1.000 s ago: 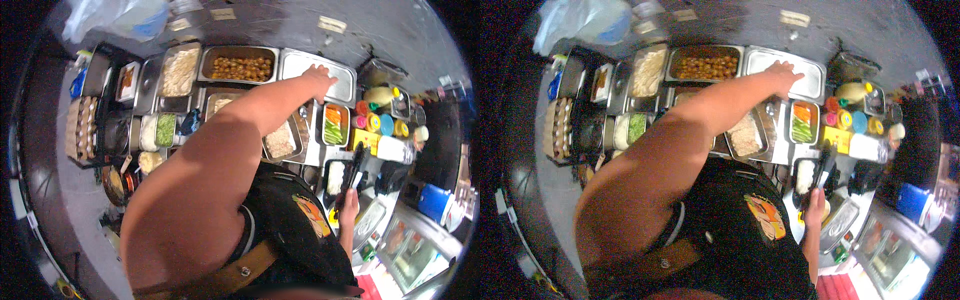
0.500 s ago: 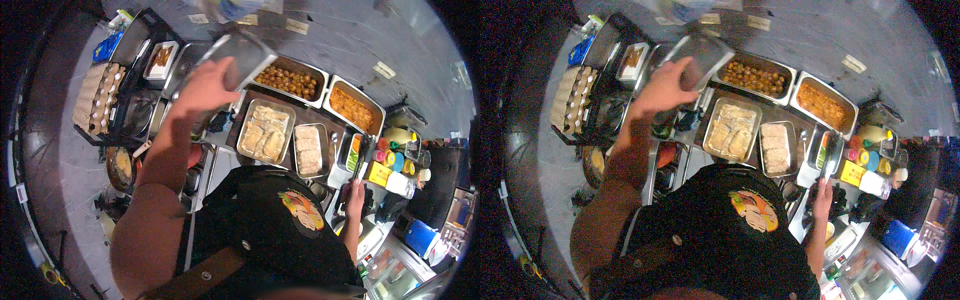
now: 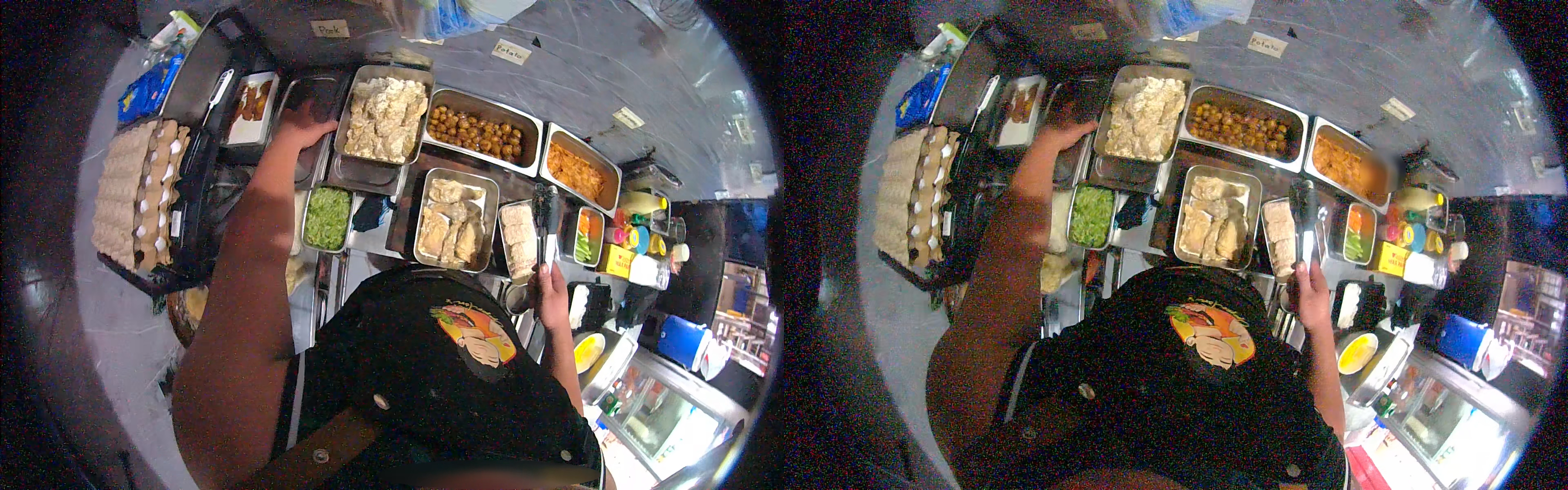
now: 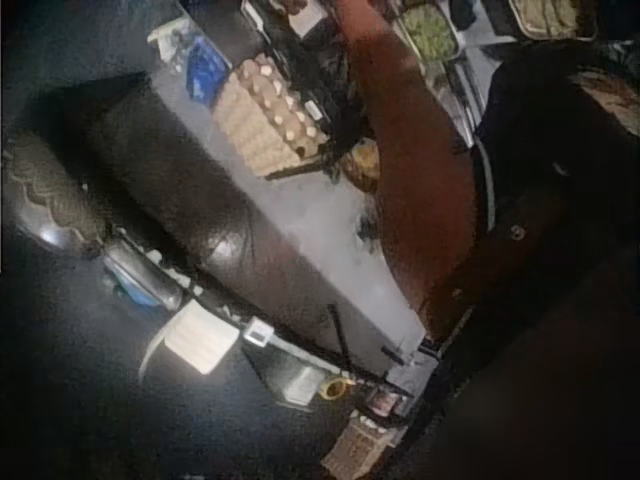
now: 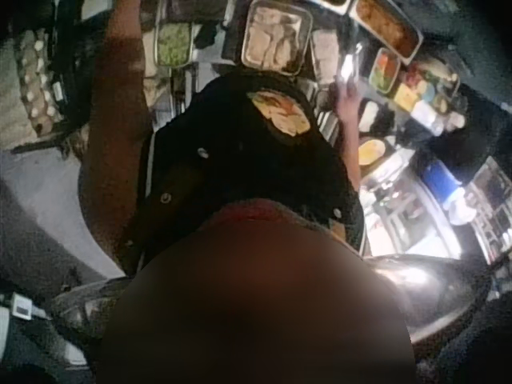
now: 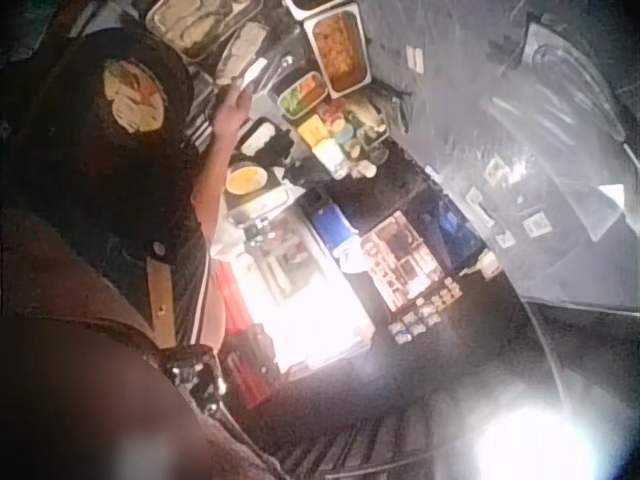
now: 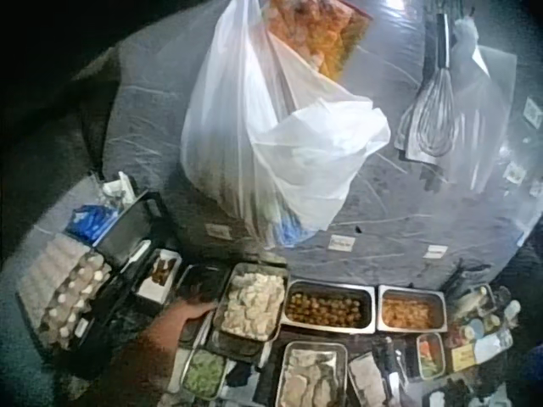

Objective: The person scoops rice into a black bento box, then uses tongs to add fried chicken, meat, and vegetables from stainless steel trays. They briefly stir a frying pan on the stove before closing the food containers.

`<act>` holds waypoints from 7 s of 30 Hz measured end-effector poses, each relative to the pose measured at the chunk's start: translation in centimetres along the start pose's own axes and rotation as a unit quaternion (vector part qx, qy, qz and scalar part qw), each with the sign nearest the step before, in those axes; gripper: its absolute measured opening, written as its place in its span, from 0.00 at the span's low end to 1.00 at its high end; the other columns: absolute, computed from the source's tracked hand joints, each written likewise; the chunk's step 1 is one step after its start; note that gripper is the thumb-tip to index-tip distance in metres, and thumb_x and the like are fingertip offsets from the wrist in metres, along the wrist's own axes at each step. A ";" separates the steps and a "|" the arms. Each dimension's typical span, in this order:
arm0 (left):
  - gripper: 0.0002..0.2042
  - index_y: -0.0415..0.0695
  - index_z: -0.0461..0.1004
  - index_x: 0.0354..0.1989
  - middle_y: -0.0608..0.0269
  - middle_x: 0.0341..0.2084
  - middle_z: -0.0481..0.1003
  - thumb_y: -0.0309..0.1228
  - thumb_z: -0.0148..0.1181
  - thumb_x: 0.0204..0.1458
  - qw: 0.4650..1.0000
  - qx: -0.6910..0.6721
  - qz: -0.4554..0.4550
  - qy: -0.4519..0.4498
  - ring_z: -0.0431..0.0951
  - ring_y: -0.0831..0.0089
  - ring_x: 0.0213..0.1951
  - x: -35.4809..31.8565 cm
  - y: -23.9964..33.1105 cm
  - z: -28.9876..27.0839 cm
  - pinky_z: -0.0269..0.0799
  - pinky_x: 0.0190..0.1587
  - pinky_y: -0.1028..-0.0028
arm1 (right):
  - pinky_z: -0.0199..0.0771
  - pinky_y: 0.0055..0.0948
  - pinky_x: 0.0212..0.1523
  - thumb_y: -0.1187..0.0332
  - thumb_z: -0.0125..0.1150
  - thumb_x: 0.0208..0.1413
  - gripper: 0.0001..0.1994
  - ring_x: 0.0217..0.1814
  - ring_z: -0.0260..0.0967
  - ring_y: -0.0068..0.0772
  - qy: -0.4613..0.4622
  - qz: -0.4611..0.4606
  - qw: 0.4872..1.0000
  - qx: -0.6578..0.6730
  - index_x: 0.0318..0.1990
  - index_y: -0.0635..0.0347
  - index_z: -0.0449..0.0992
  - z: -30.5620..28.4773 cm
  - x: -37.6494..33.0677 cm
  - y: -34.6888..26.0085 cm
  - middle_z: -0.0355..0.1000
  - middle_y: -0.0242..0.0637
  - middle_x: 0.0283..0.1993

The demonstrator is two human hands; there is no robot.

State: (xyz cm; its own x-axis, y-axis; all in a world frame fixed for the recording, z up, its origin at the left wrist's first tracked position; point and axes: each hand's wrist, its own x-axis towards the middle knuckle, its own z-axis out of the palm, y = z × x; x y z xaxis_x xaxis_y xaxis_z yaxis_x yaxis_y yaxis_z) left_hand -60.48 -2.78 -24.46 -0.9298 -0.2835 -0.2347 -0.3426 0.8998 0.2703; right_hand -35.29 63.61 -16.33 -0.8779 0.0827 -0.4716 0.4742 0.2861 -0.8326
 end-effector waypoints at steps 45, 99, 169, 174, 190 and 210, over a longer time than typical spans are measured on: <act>0.12 0.40 0.66 0.29 0.59 0.20 0.65 0.29 0.64 0.54 0.903 -0.369 0.218 -0.028 0.64 0.73 0.26 -22.0 23.7 2.5 0.66 0.30 0.63 | 0.64 0.26 0.14 0.46 0.65 0.66 0.21 0.14 0.60 0.23 -0.110 -0.013 0.931 0.347 0.48 0.51 0.67 5.7 4.3 -7.1 0.66 0.30 0.22; 0.20 0.42 0.83 0.50 0.50 0.49 0.84 0.48 0.58 0.67 0.990 -0.140 -0.016 0.007 0.85 0.50 0.49 -9.1 10.5 -6.8 0.83 0.49 0.57 | 0.65 0.29 0.17 0.68 0.63 0.65 0.12 0.17 0.61 0.23 -0.165 0.028 0.929 0.329 0.49 0.50 0.65 16.6 8.4 -8.5 0.64 0.28 0.27; 0.14 0.39 0.78 0.50 0.47 0.43 0.82 0.37 0.62 0.65 0.829 -0.143 0.416 -0.345 0.83 0.51 0.44 -44.1 56.7 30.4 0.79 0.50 0.60 | 0.68 0.26 0.25 0.51 0.57 0.74 0.18 0.23 0.64 0.18 0.079 0.118 0.982 0.122 0.56 0.55 0.74 -20.8 -20.3 13.7 0.67 0.25 0.28; 0.20 0.38 0.73 0.61 0.38 0.55 0.75 0.37 0.55 0.66 0.850 -0.025 0.462 -0.253 0.74 0.40 0.59 -43.1 67.8 35.8 0.70 0.63 0.49 | 0.69 0.27 0.27 0.44 0.52 0.75 0.24 0.25 0.65 0.19 0.087 0.209 0.963 0.149 0.62 0.53 0.73 -25.8 -27.2 18.1 0.67 0.28 0.29; 0.11 0.43 0.68 0.31 0.53 0.25 0.71 0.34 0.63 0.56 0.797 -0.262 0.396 -0.373 0.72 0.67 0.33 -38.5 59.1 29.9 0.70 0.37 0.59 | 0.64 0.24 0.20 0.64 0.51 0.72 0.07 0.20 0.60 0.18 0.060 0.087 0.971 0.213 0.51 0.54 0.67 -27.8 -23.0 16.6 0.65 0.27 0.28; 0.24 0.39 0.72 0.63 0.51 0.59 0.77 0.26 0.56 0.55 0.806 -0.534 0.125 -0.221 0.79 0.55 0.58 -28.0 20.5 6.5 0.75 0.61 0.58 | 0.81 0.53 0.55 0.42 0.71 0.57 0.32 0.57 0.80 0.57 -0.017 -0.076 0.758 -0.647 0.61 0.53 0.76 -18.9 25.8 -8.8 0.82 0.50 0.53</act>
State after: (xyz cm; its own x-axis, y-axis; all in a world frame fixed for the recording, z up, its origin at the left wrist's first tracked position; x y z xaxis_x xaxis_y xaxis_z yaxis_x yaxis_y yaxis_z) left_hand -40.60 25.72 -18.41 -0.9296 0.2213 -0.2948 -0.2922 0.0449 0.9553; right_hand -63.33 81.26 -15.65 -0.9030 -0.0643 -0.4248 -0.1145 0.9890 0.0936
